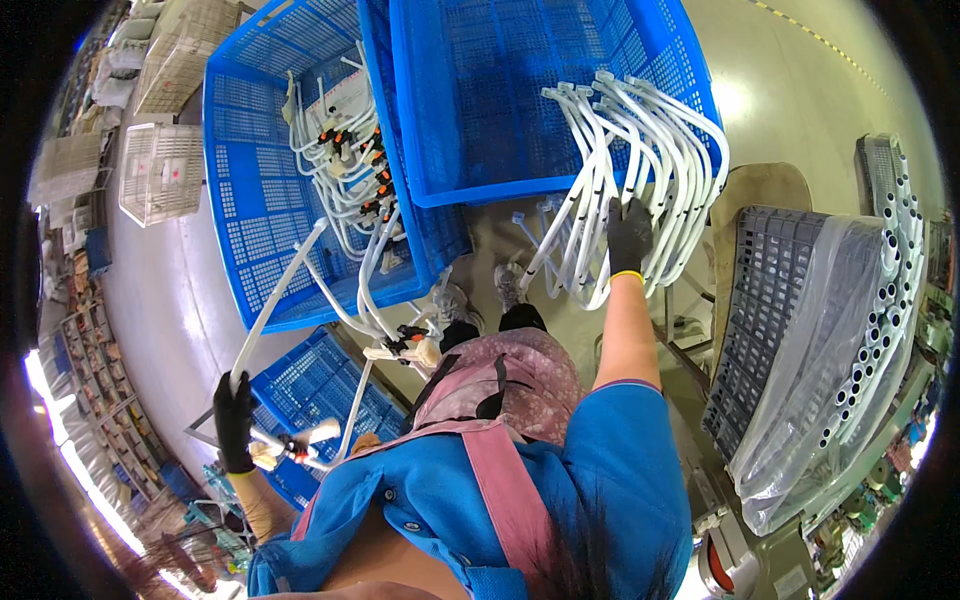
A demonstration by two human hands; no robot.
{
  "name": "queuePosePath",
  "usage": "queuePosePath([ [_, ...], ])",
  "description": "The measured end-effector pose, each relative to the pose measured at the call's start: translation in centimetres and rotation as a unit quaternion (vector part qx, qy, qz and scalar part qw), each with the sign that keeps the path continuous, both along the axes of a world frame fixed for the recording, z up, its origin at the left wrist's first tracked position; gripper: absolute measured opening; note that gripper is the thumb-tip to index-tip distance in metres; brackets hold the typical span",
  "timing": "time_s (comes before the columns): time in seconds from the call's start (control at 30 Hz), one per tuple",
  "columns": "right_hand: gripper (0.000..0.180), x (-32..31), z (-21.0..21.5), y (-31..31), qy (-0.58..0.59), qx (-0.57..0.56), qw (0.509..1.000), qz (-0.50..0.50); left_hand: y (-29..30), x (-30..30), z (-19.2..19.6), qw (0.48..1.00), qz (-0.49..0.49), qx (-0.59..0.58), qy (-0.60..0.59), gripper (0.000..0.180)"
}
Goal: The person repeatedly picks white plastic rods and small connectors from bins, inserts the connectors into the rods, and places the assembled units into a blue basket. The process is continuous and repetitive throughout the clip.
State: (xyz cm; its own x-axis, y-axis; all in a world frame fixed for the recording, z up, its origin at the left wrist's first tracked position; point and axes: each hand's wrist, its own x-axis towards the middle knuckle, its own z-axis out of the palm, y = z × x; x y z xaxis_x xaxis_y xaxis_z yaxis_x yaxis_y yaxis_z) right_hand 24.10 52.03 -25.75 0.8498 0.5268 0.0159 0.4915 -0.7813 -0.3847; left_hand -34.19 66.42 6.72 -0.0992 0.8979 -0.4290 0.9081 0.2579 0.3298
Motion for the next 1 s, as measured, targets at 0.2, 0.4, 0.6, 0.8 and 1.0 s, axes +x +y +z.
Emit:
queuePosePath([
  [0.2,0.039,-0.5,-0.2,-0.3,0.087,0.162,0.982,-0.037,-2.8,-2.9,6.4,0.995,0.076,0.04,0.057,0.017],
  [0.4,0.032,-6.3,12.4,-2.8,0.264,0.272,0.925,-0.018,-3.8,-6.5,9.0,0.991,0.098,0.082,0.048,0.017],
  [0.6,0.02,-12.9,26.5,-8.8,0.371,0.361,0.853,-0.07,-3.0,-11.0,10.3,0.985,-0.004,0.161,0.059,0.016],
  [0.8,0.012,-23.0,36.2,-18.1,0.301,0.441,0.844,-0.058,-2.9,-16.0,11.1,0.982,-0.06,0.181,-0.002,0.014],
  [1.0,0.014,-30.3,36.1,-31.9,0.149,0.484,0.85,-0.144,-3.9,-18.9,15.4,0.945,-0.127,0.264,-0.149,0.023],
])
